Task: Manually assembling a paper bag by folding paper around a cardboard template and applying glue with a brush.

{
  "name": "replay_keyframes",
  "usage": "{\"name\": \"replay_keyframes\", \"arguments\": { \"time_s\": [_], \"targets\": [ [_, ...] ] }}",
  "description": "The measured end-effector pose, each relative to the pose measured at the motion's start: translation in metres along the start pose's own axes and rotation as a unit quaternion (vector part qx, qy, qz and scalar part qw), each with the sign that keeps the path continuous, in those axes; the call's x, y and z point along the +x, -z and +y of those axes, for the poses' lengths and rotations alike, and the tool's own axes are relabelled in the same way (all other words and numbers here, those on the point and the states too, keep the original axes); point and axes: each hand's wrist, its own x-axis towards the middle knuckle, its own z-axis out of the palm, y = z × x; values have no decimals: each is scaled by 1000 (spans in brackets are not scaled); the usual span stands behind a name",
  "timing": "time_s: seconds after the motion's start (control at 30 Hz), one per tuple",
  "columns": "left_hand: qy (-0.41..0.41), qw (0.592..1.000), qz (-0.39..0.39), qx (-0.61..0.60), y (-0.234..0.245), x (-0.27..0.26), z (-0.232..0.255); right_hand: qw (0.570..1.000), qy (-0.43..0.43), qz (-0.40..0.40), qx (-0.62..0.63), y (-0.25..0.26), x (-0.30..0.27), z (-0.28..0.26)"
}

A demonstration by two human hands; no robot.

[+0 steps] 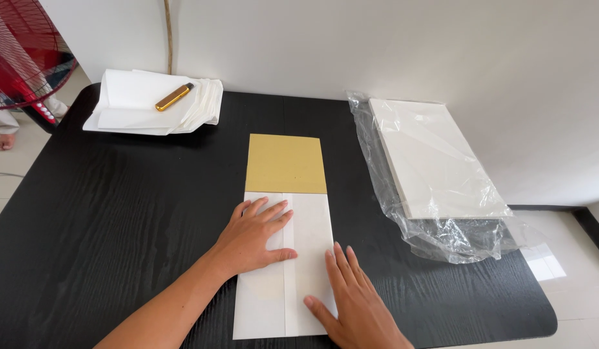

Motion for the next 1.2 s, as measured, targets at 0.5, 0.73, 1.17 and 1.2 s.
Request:
{"name": "replay_keyframes", "arguments": {
  "time_s": [0.5, 0.73, 1.17, 1.2],
  "targets": [
    [-4, 1000, -11, 20, -5, 0, -4, 997, 45, 25, -55, 28, 97, 19],
    [-5, 1000, -5, 23, -14, 0, -4, 984, 98, 79, -123, 2, 93, 20],
    [-41, 996, 65, 55, -27, 0, -10, 838, 152, 256, -457, -52, 19, -4],
    [-43, 995, 73, 53, -26, 0, -10, 865, 175, 254, -396, -62, 14, -4]
  ]
}}
